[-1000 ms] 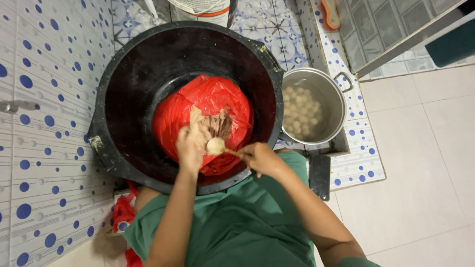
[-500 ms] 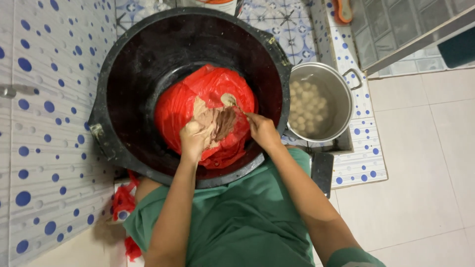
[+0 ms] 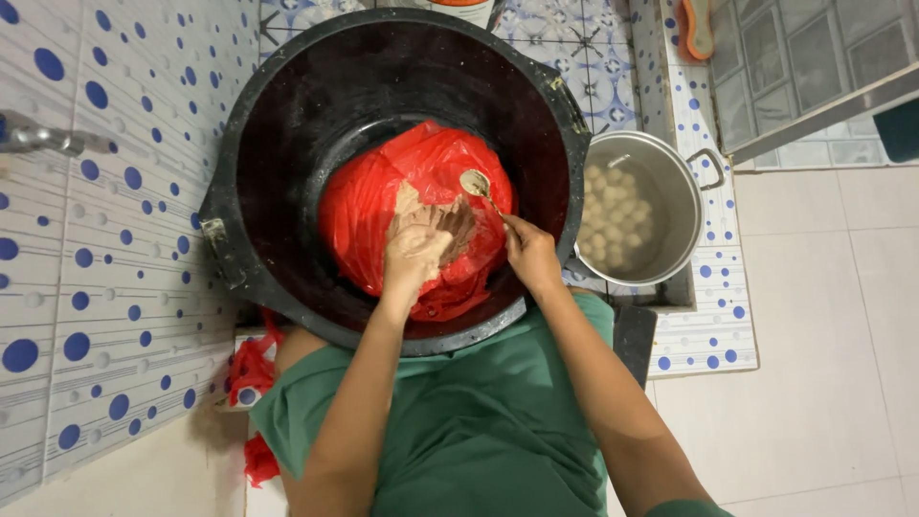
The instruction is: The person is manually forming small balls from a food paste in a red bag and dropping them into a pot of water using a spoon.
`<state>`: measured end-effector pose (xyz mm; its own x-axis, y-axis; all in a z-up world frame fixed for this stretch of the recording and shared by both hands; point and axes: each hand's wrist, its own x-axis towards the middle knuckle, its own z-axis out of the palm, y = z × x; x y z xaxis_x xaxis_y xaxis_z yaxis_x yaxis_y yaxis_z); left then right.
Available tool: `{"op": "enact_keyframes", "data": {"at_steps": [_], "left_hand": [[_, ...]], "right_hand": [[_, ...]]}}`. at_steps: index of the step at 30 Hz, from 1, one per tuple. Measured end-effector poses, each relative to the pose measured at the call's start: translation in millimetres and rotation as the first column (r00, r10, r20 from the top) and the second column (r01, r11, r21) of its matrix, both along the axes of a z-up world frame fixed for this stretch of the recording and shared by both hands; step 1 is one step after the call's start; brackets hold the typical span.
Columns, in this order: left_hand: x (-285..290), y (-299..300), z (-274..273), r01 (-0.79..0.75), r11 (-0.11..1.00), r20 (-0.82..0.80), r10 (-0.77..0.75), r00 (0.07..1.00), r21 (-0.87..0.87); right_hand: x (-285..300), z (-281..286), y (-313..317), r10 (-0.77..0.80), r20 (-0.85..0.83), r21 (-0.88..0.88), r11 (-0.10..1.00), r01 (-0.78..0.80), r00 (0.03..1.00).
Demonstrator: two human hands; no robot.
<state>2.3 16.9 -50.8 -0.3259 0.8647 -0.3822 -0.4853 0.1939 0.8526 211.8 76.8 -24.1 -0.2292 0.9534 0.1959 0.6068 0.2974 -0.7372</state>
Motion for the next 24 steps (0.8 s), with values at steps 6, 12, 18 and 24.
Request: {"op": "enact_keyframes", "data": {"at_steps": [6,12,18,24], "left_hand": [[9.2,-2.0,-7.1,0.074,0.997,-0.185,-0.078,0.980,-0.033],[12.0,-14.8,52.5,0.031,0.986,-0.145,-0.007,0.989,0.162],[10.8,-7.7,-9.4,0.075,0.962,0.036,-0.088,0.995,0.264],[4.1,-24.0,54.7,0.115,0.985,0.011,-0.117,0.993,0.128]], "right_hand": [[2.0,-3.0,1.4,0.017,0.044,0.038,0.999,-0.019,0.999],[0.2,-2.9,0.2,-0.017,-0.005,-0.002,1.000,0.017,1.000],[1.7,-3.1,1.4,0.018,0.021,0.035,0.999,-0.019,1.000],[2.1,-4.5,0.8,0.017,0.033,0.035,0.999,-0.018,0.999]]}}
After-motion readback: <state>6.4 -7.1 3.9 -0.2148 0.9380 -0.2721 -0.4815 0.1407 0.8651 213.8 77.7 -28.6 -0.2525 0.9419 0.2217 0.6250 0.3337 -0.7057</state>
